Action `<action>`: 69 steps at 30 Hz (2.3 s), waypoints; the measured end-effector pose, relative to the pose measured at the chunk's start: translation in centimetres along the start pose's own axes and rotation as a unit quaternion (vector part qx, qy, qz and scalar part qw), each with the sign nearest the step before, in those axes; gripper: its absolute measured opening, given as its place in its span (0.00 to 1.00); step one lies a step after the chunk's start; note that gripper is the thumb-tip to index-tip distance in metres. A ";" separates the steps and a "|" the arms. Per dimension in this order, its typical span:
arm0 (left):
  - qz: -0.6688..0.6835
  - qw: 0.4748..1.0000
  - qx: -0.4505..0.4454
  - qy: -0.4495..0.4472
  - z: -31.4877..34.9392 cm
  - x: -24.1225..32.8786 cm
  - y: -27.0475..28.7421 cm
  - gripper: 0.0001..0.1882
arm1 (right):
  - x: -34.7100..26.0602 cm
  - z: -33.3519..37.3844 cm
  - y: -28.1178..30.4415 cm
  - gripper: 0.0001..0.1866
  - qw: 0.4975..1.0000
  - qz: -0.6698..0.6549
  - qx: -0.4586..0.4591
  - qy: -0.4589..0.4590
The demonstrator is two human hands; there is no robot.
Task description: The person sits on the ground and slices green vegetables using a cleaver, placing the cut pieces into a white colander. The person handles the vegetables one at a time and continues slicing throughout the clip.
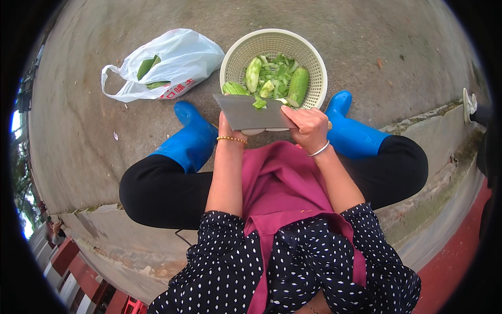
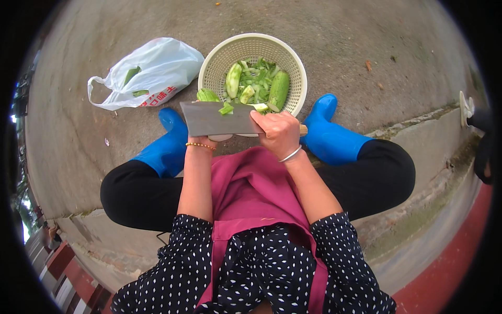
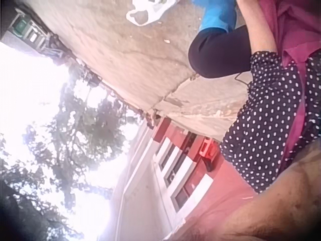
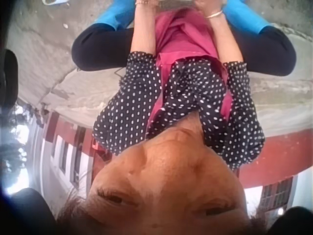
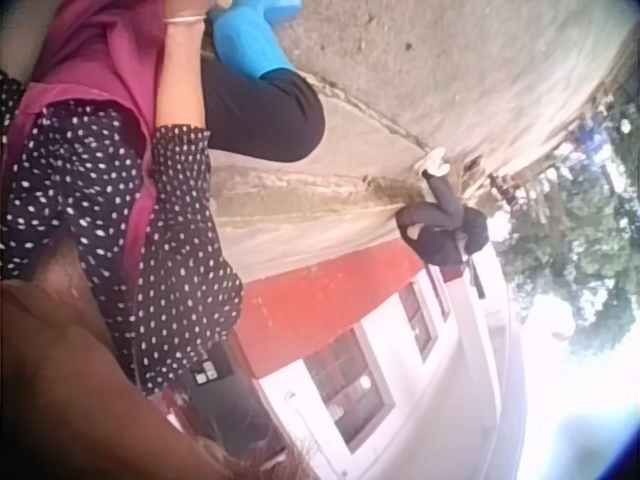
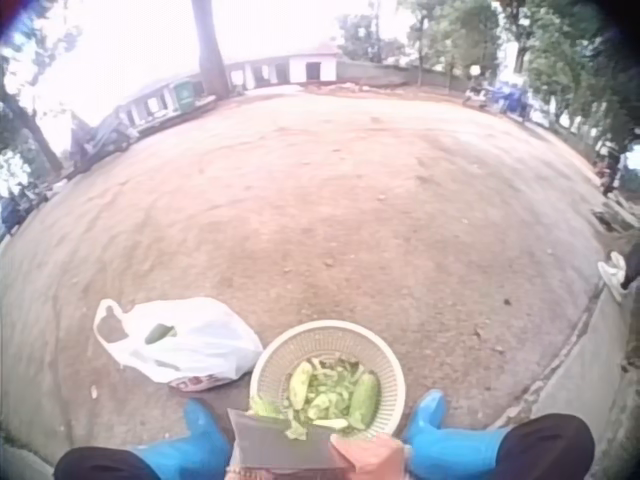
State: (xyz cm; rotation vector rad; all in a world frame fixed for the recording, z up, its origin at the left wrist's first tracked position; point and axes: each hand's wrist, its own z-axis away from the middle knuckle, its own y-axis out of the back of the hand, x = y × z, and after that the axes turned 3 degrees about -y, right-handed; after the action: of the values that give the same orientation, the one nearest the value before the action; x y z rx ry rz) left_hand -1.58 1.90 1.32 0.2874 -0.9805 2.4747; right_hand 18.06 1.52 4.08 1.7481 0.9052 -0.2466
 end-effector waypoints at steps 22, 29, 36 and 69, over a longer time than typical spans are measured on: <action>-0.028 0.997 -0.065 -0.033 -0.1 -0.9 0.4 0.24 | -1.2 0.0 0.7 0.13 0.997 -0.020 0.011 0.079; -0.024 0.999 -0.028 -0.019 0.7 -0.7 0.6 0.22 | 1.8 0.6 -0.9 0.09 0.998 0.035 0.021 0.043; -0.069 0.997 -0.036 0.005 0.7 -0.5 -0.7 0.20 | 1.5 0.4 -0.6 0.06 0.998 -0.005 0.042 -0.048; -0.067 0.996 -0.024 -0.052 0.8 -0.4 1.8 0.27 | -1.5 -0.9 0.8 0.06 0.998 -0.052 0.044 0.014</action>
State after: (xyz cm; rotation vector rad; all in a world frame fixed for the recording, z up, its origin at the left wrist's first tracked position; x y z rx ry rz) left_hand -2.10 0.05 0.65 0.4551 -1.0248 2.3311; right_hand 17.35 1.54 5.84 1.7920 1.0205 -0.3358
